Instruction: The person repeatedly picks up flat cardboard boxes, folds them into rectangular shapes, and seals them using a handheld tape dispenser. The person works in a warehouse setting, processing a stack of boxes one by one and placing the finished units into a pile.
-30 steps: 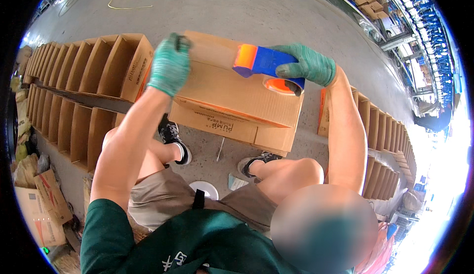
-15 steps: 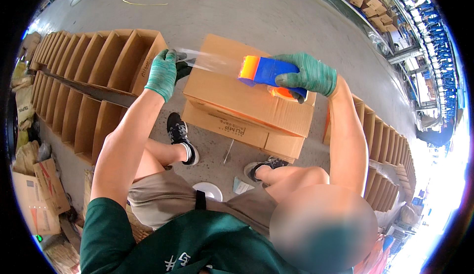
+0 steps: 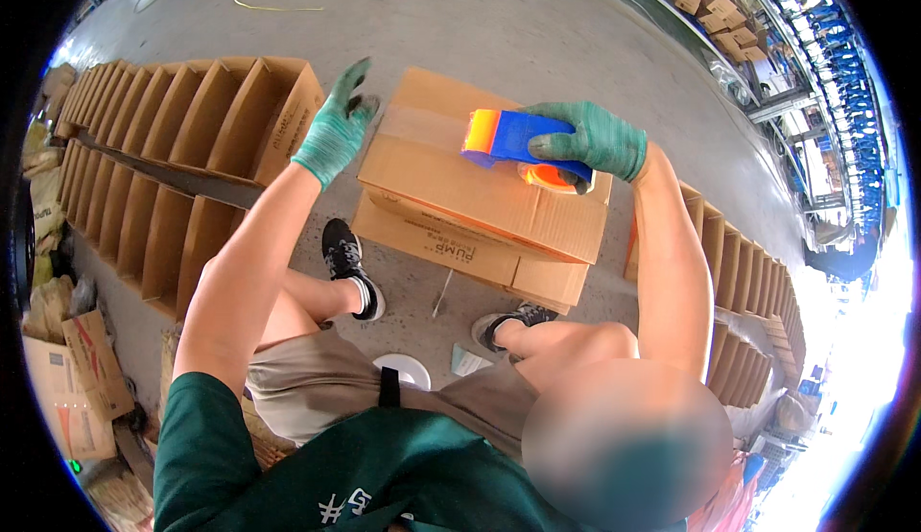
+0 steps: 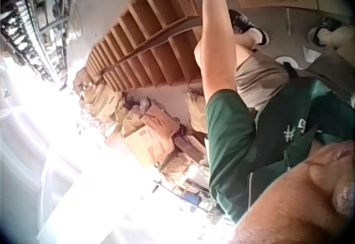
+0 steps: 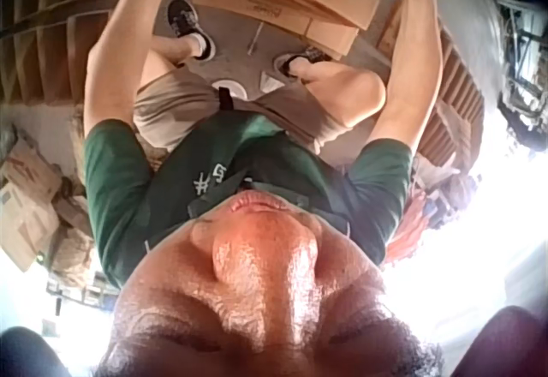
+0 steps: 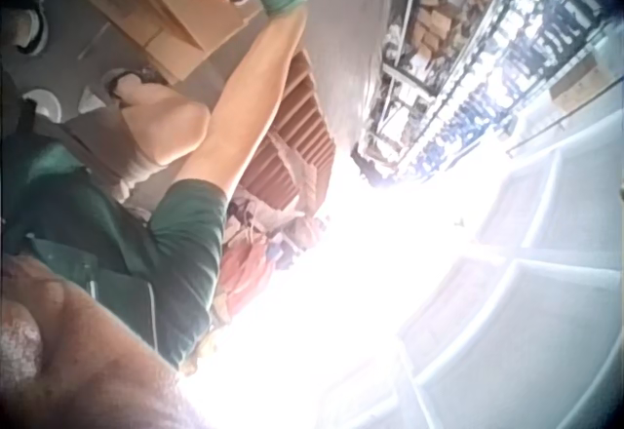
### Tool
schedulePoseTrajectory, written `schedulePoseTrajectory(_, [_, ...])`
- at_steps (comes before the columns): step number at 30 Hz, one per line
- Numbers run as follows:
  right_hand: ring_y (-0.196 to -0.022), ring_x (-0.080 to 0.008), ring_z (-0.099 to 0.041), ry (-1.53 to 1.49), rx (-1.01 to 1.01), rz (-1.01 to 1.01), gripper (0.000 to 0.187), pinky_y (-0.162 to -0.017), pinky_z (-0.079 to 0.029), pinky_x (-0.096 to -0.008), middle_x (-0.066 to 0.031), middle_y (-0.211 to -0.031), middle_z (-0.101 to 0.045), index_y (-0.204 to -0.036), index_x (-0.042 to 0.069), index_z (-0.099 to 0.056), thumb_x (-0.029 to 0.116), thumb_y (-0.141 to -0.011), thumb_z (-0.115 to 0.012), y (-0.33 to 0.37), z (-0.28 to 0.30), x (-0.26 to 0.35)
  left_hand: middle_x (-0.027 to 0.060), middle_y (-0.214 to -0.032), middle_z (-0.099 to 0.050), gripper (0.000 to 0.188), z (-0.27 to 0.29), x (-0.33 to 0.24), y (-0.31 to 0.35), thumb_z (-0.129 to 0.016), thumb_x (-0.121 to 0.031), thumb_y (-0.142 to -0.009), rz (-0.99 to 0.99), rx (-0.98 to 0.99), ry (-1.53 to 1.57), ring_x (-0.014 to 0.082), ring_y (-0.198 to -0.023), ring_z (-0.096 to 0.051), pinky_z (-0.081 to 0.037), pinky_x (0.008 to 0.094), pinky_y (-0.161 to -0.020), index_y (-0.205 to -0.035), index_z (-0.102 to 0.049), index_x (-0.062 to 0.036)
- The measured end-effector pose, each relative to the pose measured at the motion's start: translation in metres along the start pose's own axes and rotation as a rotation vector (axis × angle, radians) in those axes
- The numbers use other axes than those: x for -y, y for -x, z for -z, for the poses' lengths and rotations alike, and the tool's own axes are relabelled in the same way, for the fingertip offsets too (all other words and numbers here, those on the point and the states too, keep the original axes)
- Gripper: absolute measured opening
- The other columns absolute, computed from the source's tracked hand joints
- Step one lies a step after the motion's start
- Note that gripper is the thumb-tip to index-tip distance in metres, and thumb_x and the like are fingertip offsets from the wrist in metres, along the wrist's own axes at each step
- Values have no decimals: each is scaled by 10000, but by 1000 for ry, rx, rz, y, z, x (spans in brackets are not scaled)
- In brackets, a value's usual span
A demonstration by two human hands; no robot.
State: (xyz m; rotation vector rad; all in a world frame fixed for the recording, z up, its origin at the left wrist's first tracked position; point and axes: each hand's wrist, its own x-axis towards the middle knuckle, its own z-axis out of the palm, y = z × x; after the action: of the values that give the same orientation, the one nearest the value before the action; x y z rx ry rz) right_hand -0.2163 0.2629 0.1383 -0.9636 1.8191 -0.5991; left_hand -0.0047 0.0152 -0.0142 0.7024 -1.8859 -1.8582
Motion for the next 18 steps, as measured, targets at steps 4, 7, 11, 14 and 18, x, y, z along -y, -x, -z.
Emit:
schedulePoseTrajectory(4, [-517, -112, -575, 21, 6, 10, 628, -457, -490, -254, -46, -761, -649, -1321, 24, -593, 414, -847, -723, -6, 0, 6, 91, -1273, -569, 335, -19, -15, 6, -443, -172, -1066, -120, 198, -372, 163, -1126, -529, -428, 315, -1033, -1398, -478, -138])
schedulePoseTrajectory(7, [-603, -129, -611, 47, 27, -63, 682, -538, -517, -276, -68, -817, -663, -1333, 9, -577, 438, -823, -720, 3, 9, 8, 53, -1398, -522, 363, -13, -12, 0, -426, -248, -1081, 56, 287, -181, 156, -1309, -427, -319, 317, -1136, -1435, -474, -182])
schedulePoseTrajectory(11, [-849, -187, -656, 211, -19, -68, 782, -775, -548, -329, -122, -994, -682, -1321, -13, -582, 498, -750, -739, 43, 48, -38, 54, -1418, -512, 354, -12, 0, -6, -419, -262, -1083, -119, 307, -256, 162, -1319, -417, -307, 327, -1148, -1426, -483, -207])
schedulePoseTrajectory(14, [-978, -204, -633, 259, -110, -223, 822, -898, -510, -347, -144, -1084, -677, -1293, -23, -603, 501, -680, -761, 109, 82, -80, 67, -1465, -474, 358, -8, -9, -3, -430, -269, -1078, -23, 306, -266, 181, -1347, -399, -293, 338, -1162, -1428, -479, -212])
schedulePoseTrajectory(18, [-888, -183, -642, 246, -214, -383, 793, -830, -524, -328, -133, -1001, -690, -1260, -19, -631, 481, -659, -761, 180, 108, -116, 67, -1483, -456, 386, -13, -19, 0, -470, -300, -1063, 39, 291, -264, 211, -1371, -390, -288, 350, -1167, -1441, -461, -222])
